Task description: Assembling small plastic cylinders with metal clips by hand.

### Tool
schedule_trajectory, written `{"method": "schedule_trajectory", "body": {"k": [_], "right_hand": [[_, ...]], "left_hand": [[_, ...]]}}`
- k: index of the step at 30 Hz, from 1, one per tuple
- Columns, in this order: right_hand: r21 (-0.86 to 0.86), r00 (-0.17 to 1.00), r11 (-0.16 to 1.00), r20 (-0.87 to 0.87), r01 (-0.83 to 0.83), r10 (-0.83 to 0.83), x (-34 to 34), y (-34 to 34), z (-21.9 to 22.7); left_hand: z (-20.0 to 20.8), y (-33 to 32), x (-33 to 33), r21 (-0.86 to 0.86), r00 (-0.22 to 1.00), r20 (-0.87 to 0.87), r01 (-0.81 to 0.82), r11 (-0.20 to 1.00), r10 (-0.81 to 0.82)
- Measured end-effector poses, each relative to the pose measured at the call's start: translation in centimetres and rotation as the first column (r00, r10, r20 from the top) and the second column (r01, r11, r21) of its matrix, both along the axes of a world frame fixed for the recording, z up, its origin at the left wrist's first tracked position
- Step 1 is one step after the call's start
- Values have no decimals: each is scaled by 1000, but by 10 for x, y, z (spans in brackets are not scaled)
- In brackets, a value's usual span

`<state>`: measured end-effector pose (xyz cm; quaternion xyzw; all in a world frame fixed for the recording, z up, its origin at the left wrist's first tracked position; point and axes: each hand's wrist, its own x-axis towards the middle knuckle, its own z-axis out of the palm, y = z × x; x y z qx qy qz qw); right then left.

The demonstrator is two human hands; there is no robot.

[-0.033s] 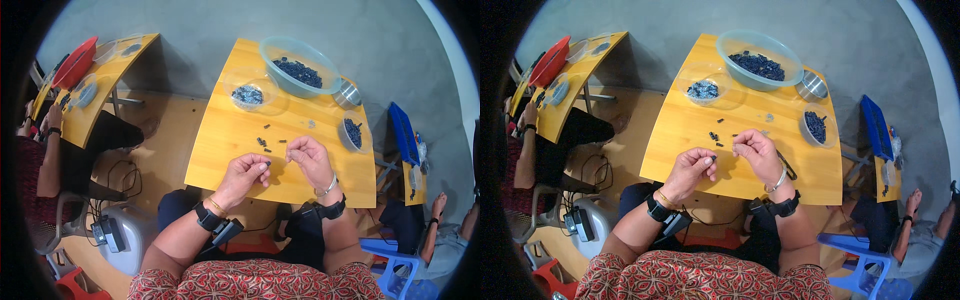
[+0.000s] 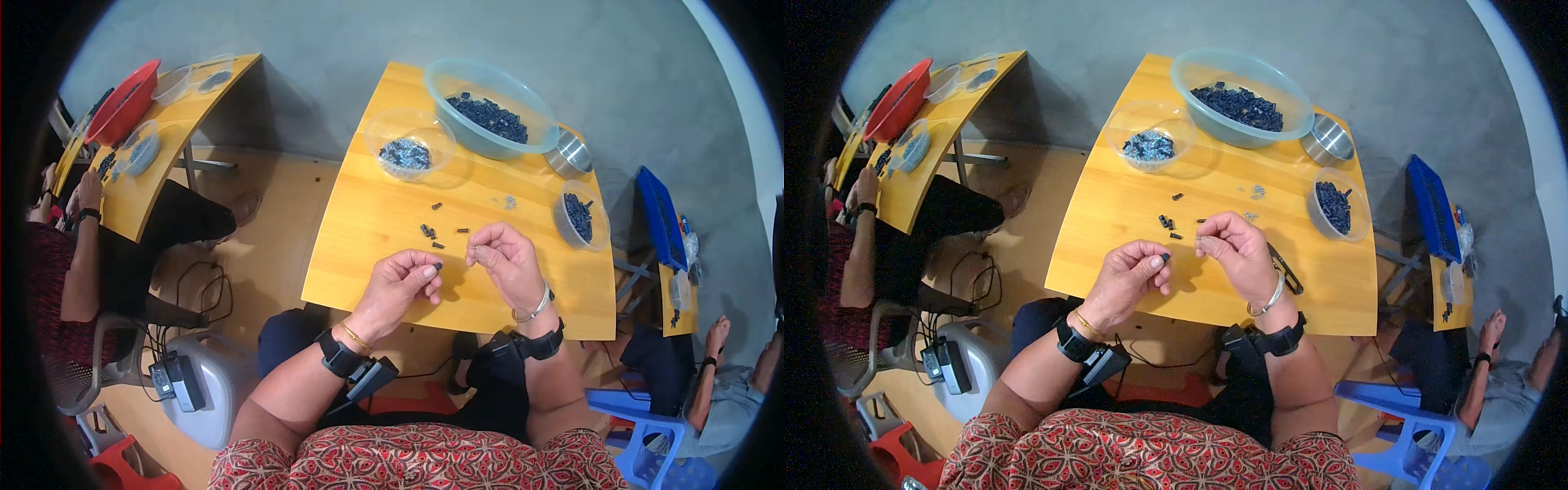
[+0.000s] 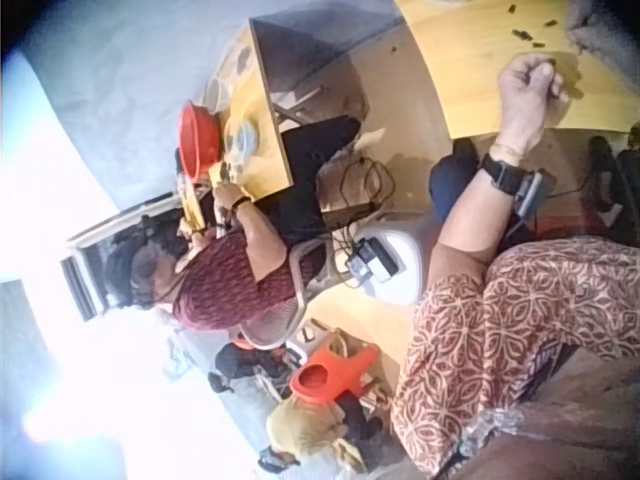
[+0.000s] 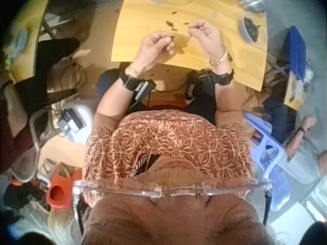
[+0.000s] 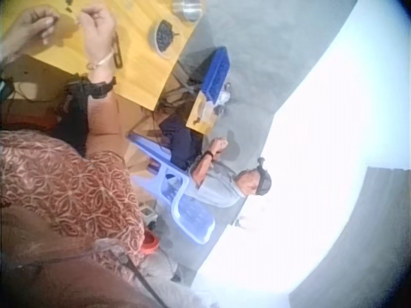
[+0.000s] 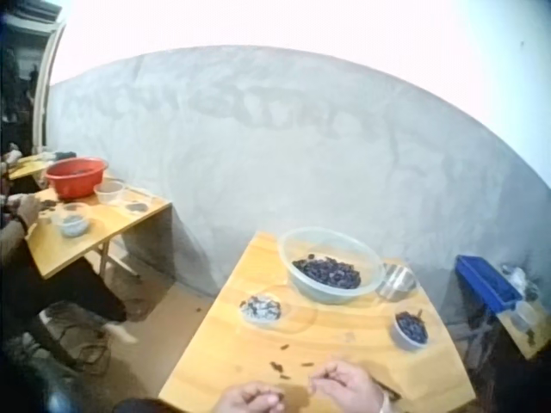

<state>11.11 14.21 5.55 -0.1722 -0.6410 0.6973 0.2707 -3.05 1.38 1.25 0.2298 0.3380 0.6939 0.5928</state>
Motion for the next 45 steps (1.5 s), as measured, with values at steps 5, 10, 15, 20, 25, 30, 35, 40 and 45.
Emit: {"method": "schedule_trajectory", "body": {"k": [5,10,15,20,25,30,35,40,45], "right_hand": [[-60,996,998,-90,14,-19,0,-5,-4],[-192,995,981,-95,14,-32,0,-11,-1],[-200,984,977,-171,-81,47,0,-7,-14],[14,1000,1000,-18,12,-12,0,-11,-14],[79,999,997,46,25,-28,-5,-21,-10],[260,992,960,47,103,-119,-7,-27,-11],[301,983,937,-11,177,-183,-9,-30,-7],[426,992,896,-35,124,-120,-13,-31,-12],[286,996,955,0,85,-88,-12,-32,-16]], "left_hand": [[1,2,1,12,999,44,-13,1000,12],[1,2,1,21,998,57,-17,1000,15],[2,1,1,16,999,38,-12,1000,12],[0,1,1,28,999,36,-4,1000,3],[1,0,1,26,1000,11,-8,1000,8],[-1,1,0,37,997,75,-10,999,7],[-1,0,0,51,992,129,-19,999,12],[1,1,5,10,986,-138,-88,996,88],[2,1,4,15,990,-109,-87,996,88]]}}
